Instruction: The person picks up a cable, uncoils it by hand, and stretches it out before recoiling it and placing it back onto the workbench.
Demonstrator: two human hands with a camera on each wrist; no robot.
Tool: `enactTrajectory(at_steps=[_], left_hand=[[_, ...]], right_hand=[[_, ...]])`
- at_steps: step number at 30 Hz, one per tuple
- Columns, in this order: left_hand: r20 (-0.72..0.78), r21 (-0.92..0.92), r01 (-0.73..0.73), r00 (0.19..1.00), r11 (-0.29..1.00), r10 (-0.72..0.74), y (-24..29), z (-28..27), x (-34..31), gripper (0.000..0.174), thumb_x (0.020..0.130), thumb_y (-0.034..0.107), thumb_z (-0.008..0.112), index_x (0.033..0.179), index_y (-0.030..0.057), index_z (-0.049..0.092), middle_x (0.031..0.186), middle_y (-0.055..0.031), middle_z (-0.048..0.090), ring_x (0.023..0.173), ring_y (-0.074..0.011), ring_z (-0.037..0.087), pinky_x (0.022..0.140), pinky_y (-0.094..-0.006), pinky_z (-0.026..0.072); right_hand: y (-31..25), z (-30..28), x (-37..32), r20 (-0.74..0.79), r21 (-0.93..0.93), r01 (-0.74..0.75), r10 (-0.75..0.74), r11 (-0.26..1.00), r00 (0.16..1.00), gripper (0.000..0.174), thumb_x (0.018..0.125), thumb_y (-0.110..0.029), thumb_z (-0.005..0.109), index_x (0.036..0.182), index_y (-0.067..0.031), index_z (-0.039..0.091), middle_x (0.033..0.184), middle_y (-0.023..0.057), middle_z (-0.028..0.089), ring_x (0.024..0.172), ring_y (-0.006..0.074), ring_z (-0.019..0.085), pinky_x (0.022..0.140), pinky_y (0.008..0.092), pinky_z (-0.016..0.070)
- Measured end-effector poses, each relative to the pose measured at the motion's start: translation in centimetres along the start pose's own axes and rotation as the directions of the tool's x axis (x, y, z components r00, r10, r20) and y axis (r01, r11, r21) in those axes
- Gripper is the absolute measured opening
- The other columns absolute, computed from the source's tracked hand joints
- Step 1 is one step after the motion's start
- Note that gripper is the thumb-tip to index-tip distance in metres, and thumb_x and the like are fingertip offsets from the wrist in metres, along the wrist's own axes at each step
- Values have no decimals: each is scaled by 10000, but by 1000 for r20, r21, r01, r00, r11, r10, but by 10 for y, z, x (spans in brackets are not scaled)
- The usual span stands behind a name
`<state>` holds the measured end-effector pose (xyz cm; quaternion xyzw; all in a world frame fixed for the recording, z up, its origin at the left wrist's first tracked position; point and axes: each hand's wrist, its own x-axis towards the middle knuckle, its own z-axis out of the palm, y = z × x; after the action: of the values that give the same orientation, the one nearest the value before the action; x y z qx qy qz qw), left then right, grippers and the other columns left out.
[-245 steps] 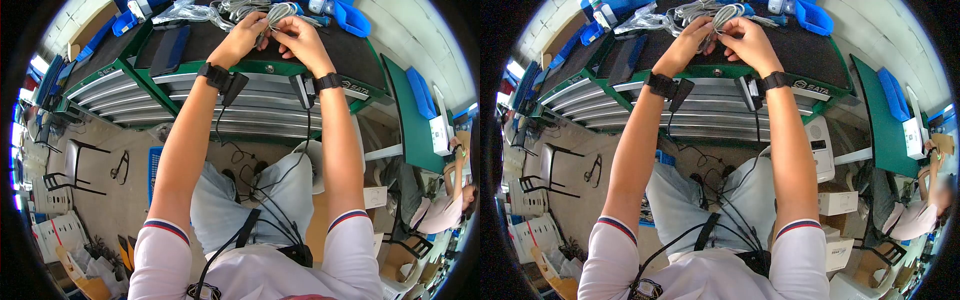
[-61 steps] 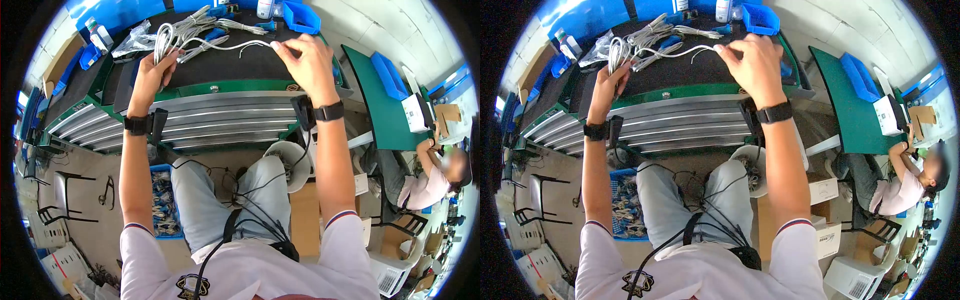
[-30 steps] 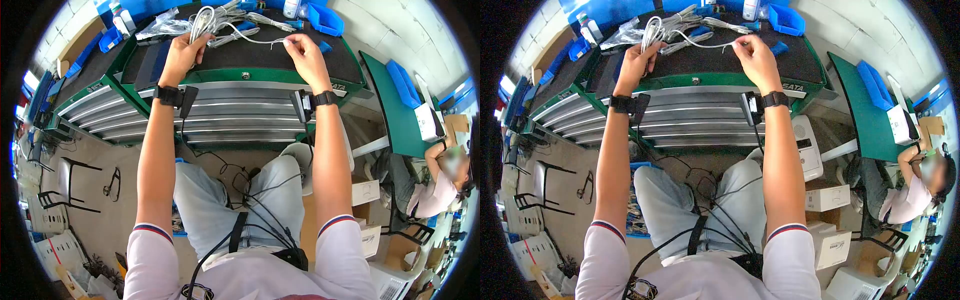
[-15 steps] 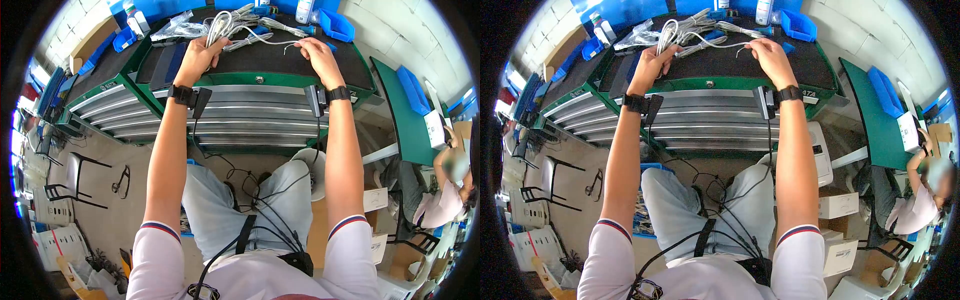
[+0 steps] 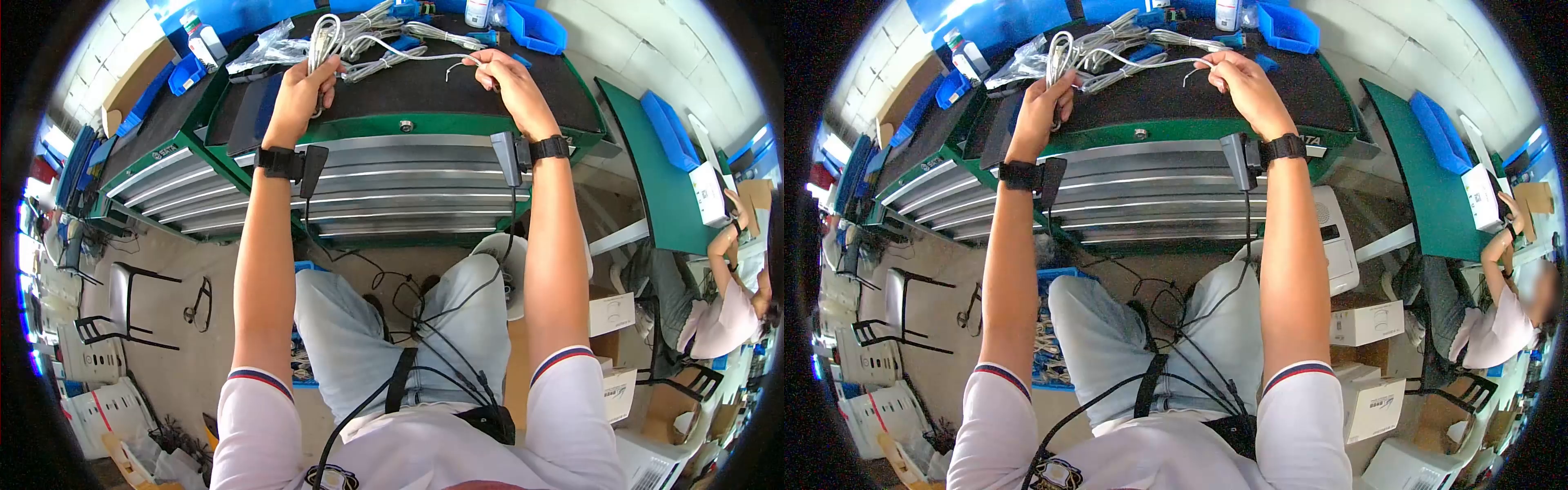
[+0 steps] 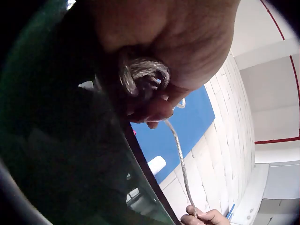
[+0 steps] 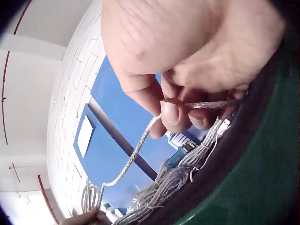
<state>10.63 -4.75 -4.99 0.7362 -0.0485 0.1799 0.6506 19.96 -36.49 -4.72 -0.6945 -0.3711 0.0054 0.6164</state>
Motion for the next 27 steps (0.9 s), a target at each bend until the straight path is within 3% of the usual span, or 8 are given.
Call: enactTrajectory(at_steps=[5,6,7,11,18,19,22,27], left_hand=[[-125,67,106,987,992,-97,-2,-7,-3,311,966,353,569,825,86,647,588,35,485,512,-76,427,484,-243,271],[-104,-2,134,986,991,-133,3,-5,-5,302,977,321,557,764,106,582,622,30,505,535,-75,436,486,-244,286],[-204,-119,91,972,989,-114,6,10,-4,265,981,286,563,778,116,546,669,20,527,553,-75,441,485,-242,297],[-44,-66,82,995,994,-85,-9,-9,7,238,992,268,561,939,39,599,641,39,439,520,-65,386,463,-234,270],[-70,146,75,995,986,-65,-1,5,1,323,988,329,531,982,24,636,634,42,451,517,-58,397,455,-227,267],[-78,122,91,994,988,-82,2,9,0,309,981,308,524,985,25,648,643,42,471,507,-63,411,451,-237,270],[-116,104,83,991,991,-71,10,27,3,309,981,304,503,1001,41,665,630,48,495,500,-73,432,451,-253,281],[72,-77,23,997,997,-17,33,86,15,340,1001,317,508,922,15,642,637,18,483,506,-86,428,481,-236,310]], right_hand=[[-5,6,-6,-69,135,30,-21,990,997,270,963,-185,462,990,24,631,695,-56,396,634,43,351,579,233,300],[3,-3,-3,-45,-179,-23,15,984,999,245,931,-166,489,972,18,647,710,-15,538,650,85,501,600,246,390],[22,-7,2,16,-572,409,-490,711,872,234,898,-160,518,963,18,656,806,66,670,763,178,648,691,285,495],[9,2,-2,-217,-76,-36,18,996,976,338,863,-294,469,789,-39,680,736,180,656,739,330,637,686,419,474],[24,-4,6,-168,-258,103,-150,961,974,382,857,-344,467,764,-27,659,741,182,653,742,341,629,668,430,454],[25,-8,6,-86,-473,302,-384,828,919,383,864,-338,471,763,-19,657,740,185,655,725,334,632,647,417,455],[7,-2,-1,-171,-44,-40,31,998,985,362,873,-328,552,719,-1,581,641,69,563,621,162,531,603,327,405],[-1,-1,-1,-165,98,-47,62,994,984,378,959,-348,587,696,-93,495,646,-72,392,595,37,320,557,235,263]])
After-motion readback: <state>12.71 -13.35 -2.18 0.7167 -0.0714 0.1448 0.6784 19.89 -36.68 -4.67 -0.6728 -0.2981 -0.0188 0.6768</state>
